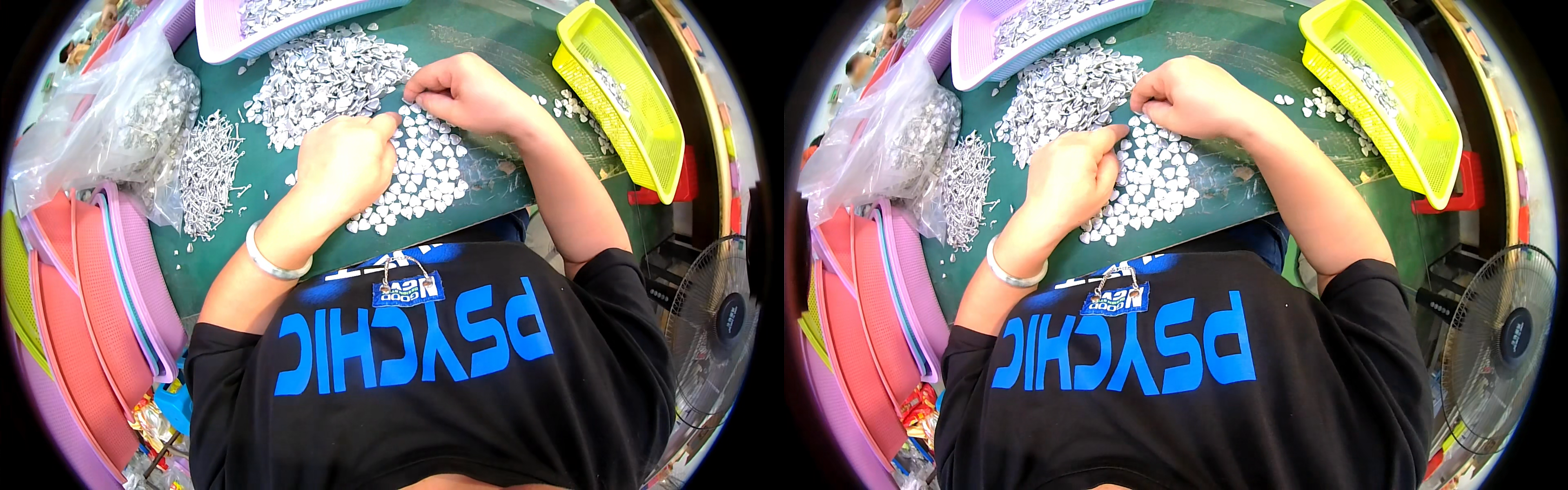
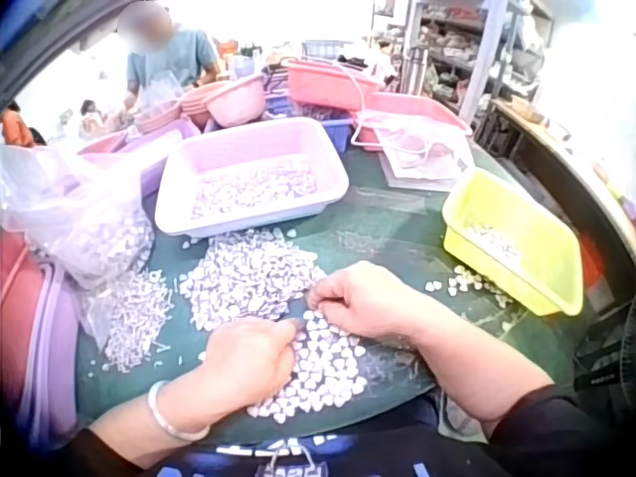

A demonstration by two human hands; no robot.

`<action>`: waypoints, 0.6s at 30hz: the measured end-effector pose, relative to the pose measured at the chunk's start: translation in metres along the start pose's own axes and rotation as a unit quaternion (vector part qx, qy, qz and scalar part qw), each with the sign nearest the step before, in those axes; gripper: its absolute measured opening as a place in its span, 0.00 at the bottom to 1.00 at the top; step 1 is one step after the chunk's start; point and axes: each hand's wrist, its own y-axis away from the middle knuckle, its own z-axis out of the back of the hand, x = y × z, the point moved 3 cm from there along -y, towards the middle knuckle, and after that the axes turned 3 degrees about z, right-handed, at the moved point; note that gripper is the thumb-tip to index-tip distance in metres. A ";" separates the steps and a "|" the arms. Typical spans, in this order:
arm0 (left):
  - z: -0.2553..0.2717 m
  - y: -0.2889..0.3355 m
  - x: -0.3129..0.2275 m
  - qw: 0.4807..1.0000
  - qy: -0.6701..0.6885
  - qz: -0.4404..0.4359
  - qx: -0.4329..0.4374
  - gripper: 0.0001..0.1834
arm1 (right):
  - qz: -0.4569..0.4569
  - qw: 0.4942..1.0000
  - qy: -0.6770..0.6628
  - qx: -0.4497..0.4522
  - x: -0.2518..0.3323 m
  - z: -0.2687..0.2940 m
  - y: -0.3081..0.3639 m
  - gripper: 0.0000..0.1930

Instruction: The person sits at a green table and uses both hands to pick up small, white, heart-shaped objects and silver pins. They insert the pins into the objects and place the assembled pieces into a yellow basket.

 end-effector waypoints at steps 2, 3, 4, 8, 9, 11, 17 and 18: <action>0.002 -0.001 -0.003 1.000 -0.003 0.023 -0.005 0.16 | -0.022 0.999 0.026 -0.016 -0.003 0.002 -0.001 0.11; 0.000 -0.002 -0.004 1.000 -0.011 0.020 0.001 0.17 | -0.034 0.998 0.040 -0.024 -0.004 0.002 -0.001 0.11; -0.001 -0.004 -0.004 1.000 -0.018 0.016 0.007 0.17 | -0.019 0.998 0.058 -0.031 -0.005 0.000 0.000 0.11; -0.003 -0.007 -0.006 0.999 -0.039 0.019 0.032 0.17 | -0.001 0.994 0.099 -0.038 -0.003 -0.003 0.000 0.10; -0.004 -0.007 -0.006 0.999 -0.035 0.017 0.030 0.17 | -0.007 0.994 0.101 -0.034 -0.002 -0.002 0.000 0.10; -0.004 -0.007 -0.004 0.999 -0.027 0.012 0.026 0.17 | 0.027 0.992 0.114 -0.040 0.000 -0.005 -0.001 0.09; -0.003 -0.006 -0.004 1.000 0.009 -0.010 0.004 0.16 | 0.027 0.998 0.024 -0.043 -0.003 0.004 0.000 0.08; -0.002 -0.006 -0.005 1.000 0.005 -0.004 -0.001 0.16 | 0.007 0.998 -0.011 -0.061 -0.006 0.008 0.001 0.08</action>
